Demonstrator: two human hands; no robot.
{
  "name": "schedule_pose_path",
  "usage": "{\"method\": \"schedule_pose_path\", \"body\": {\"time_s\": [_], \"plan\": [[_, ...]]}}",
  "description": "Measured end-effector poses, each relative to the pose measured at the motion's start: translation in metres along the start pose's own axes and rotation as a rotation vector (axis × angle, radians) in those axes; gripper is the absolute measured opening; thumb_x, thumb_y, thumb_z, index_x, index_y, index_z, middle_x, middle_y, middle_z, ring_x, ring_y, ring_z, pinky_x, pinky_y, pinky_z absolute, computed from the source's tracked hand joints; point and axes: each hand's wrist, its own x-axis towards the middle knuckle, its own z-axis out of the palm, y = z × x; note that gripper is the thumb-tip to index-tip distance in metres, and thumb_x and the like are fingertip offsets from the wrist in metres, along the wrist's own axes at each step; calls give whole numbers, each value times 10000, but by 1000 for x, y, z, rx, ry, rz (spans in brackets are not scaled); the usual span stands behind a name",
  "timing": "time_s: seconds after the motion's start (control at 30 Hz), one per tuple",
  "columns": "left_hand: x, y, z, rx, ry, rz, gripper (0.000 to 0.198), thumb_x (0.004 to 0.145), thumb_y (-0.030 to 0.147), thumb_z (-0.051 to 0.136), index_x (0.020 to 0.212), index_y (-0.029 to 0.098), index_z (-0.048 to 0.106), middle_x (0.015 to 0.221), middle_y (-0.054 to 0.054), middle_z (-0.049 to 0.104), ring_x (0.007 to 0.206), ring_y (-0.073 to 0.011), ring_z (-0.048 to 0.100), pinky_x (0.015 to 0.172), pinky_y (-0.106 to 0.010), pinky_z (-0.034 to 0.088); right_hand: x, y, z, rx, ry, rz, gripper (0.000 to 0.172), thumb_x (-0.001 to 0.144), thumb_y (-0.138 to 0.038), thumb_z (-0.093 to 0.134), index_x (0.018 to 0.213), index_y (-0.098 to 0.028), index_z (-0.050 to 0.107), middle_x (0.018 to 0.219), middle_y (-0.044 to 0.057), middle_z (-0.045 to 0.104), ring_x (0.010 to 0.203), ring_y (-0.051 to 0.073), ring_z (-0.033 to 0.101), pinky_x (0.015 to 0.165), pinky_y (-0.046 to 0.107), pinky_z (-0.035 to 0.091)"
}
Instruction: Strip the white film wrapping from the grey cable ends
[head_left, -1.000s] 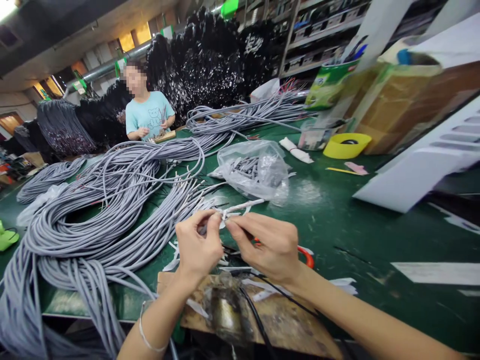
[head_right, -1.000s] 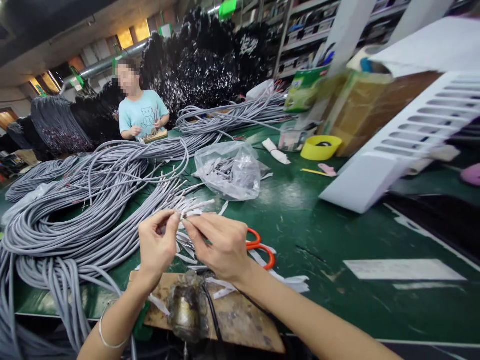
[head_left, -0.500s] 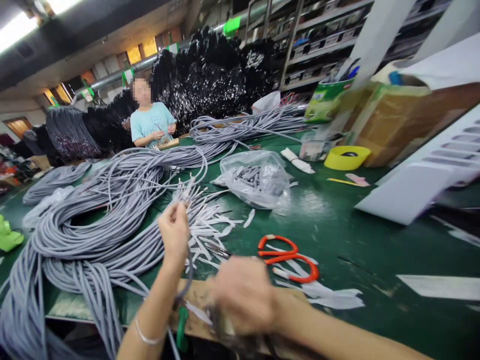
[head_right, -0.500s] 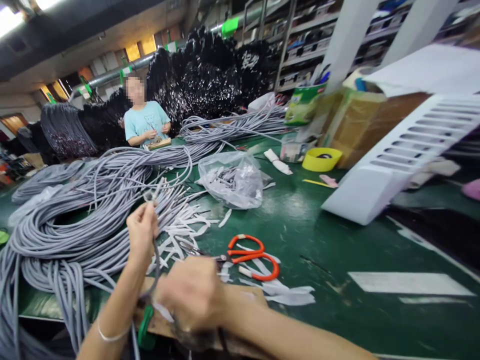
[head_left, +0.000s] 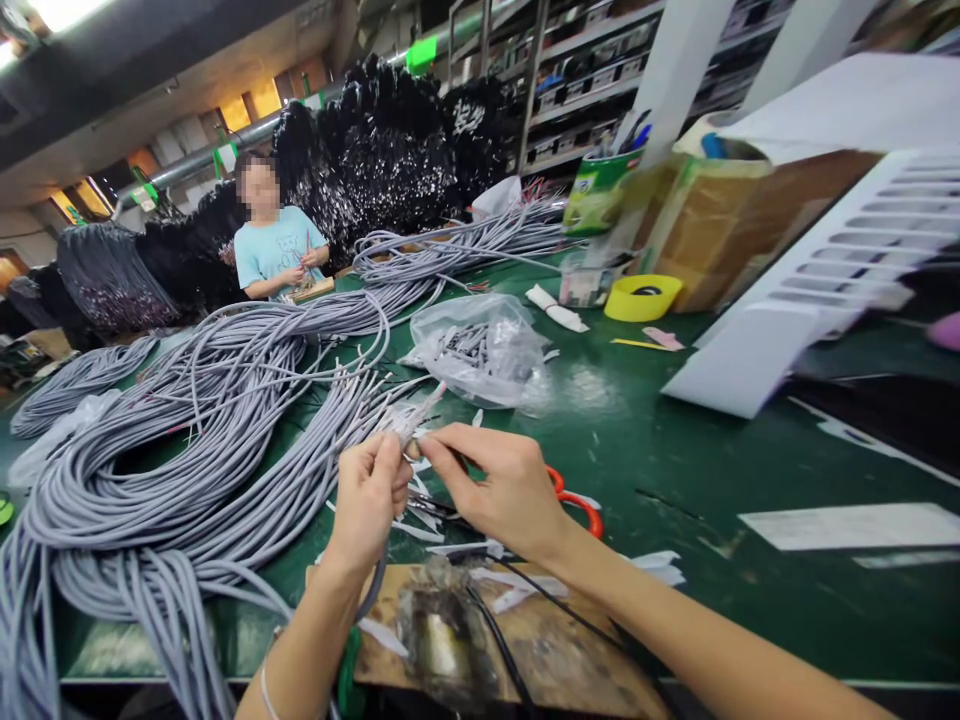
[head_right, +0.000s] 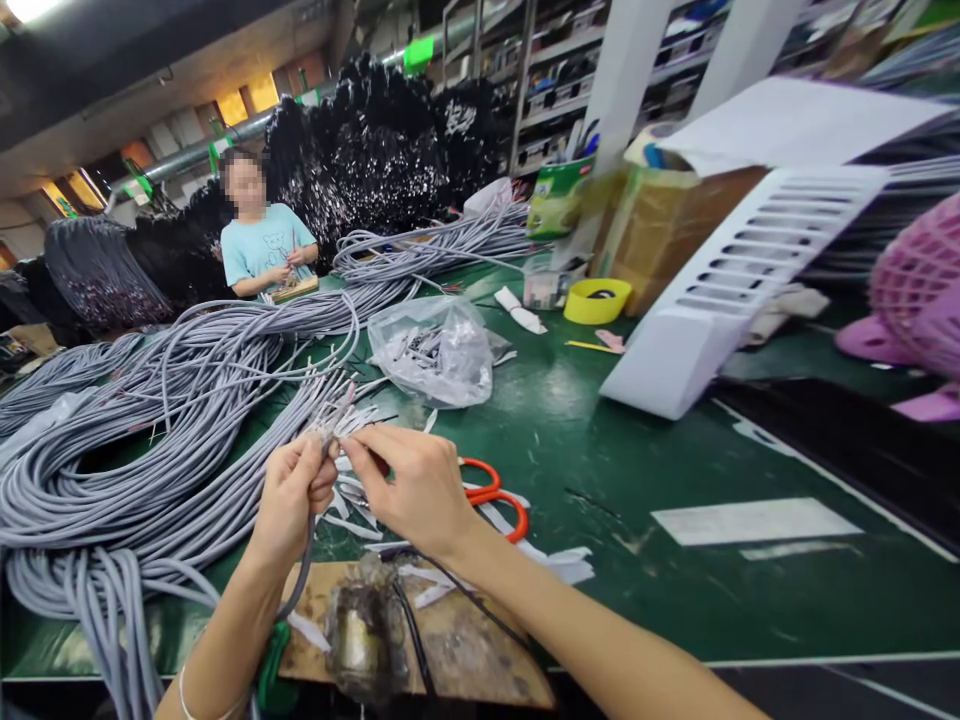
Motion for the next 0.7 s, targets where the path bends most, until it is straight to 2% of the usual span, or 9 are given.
{"method": "schedule_pose_path", "body": {"time_s": [0.4, 0.53, 0.63, 0.7], "plan": [[0, -1, 1, 8, 6, 13, 446, 646, 560, 639, 645, 142, 484, 437, 116, 230, 343, 3, 125, 319, -136, 97, 0, 2, -1, 88, -10, -3, 244, 846, -188, 475, 655, -140, 619, 600, 24, 653, 519, 107, 584, 518, 194, 401], [2, -6, 0, 94, 10, 59, 440, 670, 564, 610, 624, 146, 482, 436, 111, 226, 353, -6, 131, 322, -147, 107, 3, 5, -1, 154, -64, 56, 287, 850, -206, 458, 610, -140, 602, 514, 1, 592, 433, 82, 503, 446, 182, 361], [6, -14, -2, 189, 74, 102, 403, 689, 519, 615, 606, 146, 486, 442, 97, 266, 361, -13, 183, 334, -154, 139, 4, 9, 0, 156, -114, 117, 330, 856, -217, 446, 565, -143, 581, 440, -20, 522, 371, 69, 416, 388, 187, 314], [10, -19, -3, 213, 138, 97, 369, 693, 472, 631, 596, 149, 480, 443, 91, 296, 361, -17, 223, 340, -155, 158, 2, 7, 2, 105, -57, 93, 317, 849, -210, 459, 564, -141, 580, 438, -17, 520, 370, 69, 410, 392, 192, 312]]}}
